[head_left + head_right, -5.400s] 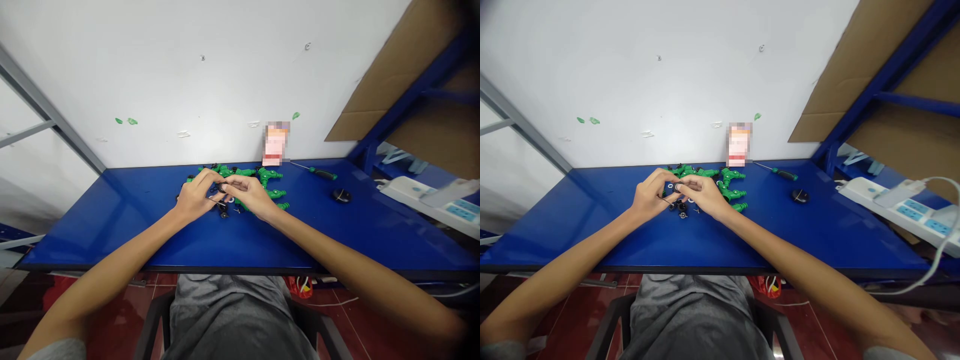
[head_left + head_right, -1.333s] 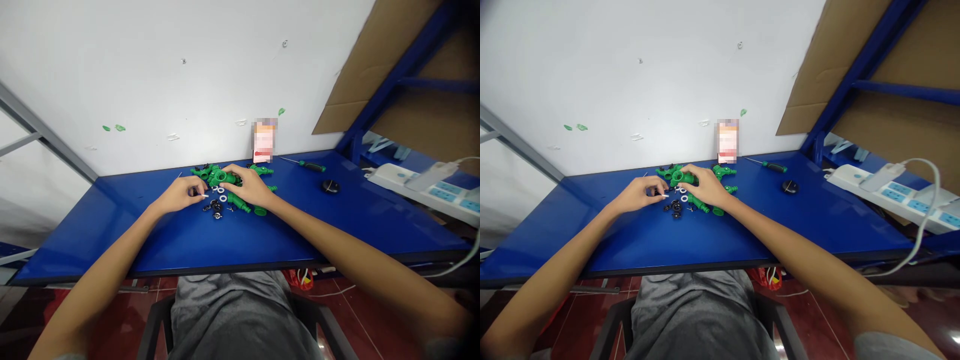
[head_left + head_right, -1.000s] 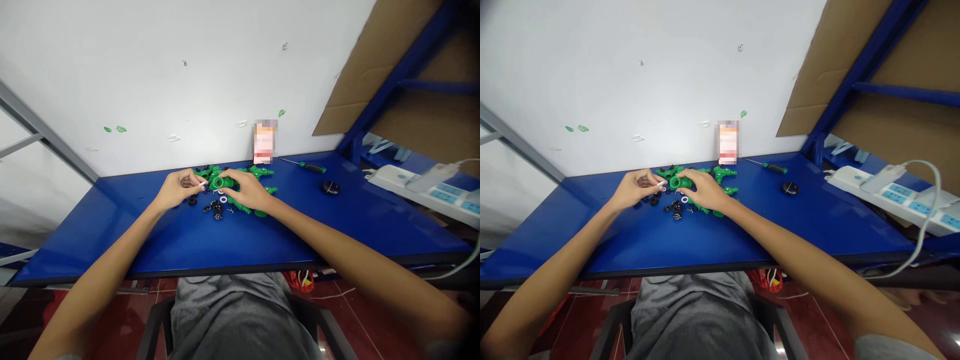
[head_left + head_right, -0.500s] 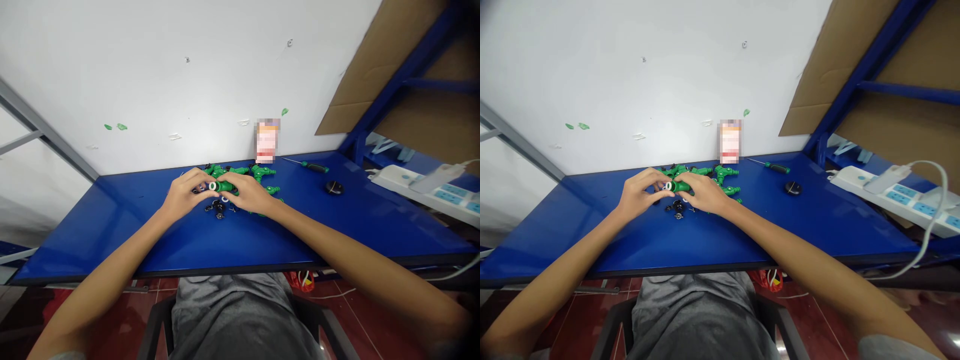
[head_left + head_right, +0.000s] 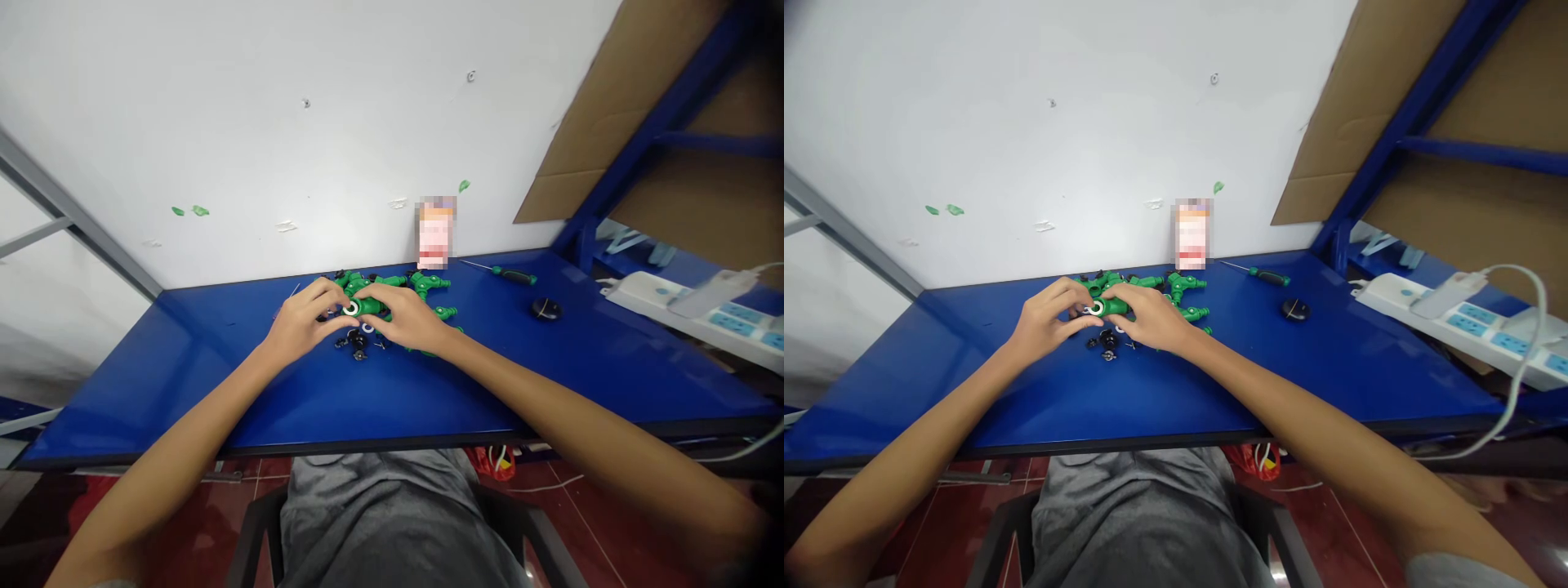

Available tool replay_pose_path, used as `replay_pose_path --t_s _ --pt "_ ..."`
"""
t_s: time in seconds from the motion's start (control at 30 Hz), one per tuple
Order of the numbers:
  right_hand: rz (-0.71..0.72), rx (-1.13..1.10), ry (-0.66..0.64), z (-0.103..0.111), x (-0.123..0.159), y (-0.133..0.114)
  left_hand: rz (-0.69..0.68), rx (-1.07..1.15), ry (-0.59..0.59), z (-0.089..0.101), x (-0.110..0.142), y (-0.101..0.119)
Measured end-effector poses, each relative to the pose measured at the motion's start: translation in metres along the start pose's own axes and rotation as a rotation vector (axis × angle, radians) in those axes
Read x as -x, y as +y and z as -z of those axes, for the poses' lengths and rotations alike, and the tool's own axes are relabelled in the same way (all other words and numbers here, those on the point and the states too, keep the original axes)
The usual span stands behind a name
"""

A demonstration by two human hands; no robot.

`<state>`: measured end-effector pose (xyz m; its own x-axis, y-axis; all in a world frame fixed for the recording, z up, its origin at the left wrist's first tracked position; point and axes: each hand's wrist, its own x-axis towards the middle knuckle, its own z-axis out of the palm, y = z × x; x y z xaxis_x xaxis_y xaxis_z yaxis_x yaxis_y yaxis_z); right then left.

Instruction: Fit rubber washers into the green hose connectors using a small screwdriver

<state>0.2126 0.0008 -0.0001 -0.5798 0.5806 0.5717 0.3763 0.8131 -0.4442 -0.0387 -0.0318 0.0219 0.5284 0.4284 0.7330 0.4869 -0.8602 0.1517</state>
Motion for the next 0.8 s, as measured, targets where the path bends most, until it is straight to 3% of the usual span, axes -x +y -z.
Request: replay_pose_path --t_s 0.47,0.8 --pt "-0.008 -0.041 0.055 0.0032 -0.0017 -0.0021 -0.215 -0.329 0.051 -0.001 0.0044 0.0017" --pt "-0.014 -0.038 0.12 0.0047 -0.0019 0.002 -0.3 -0.389 -0.051 0.0003 0.0021 0.0068"
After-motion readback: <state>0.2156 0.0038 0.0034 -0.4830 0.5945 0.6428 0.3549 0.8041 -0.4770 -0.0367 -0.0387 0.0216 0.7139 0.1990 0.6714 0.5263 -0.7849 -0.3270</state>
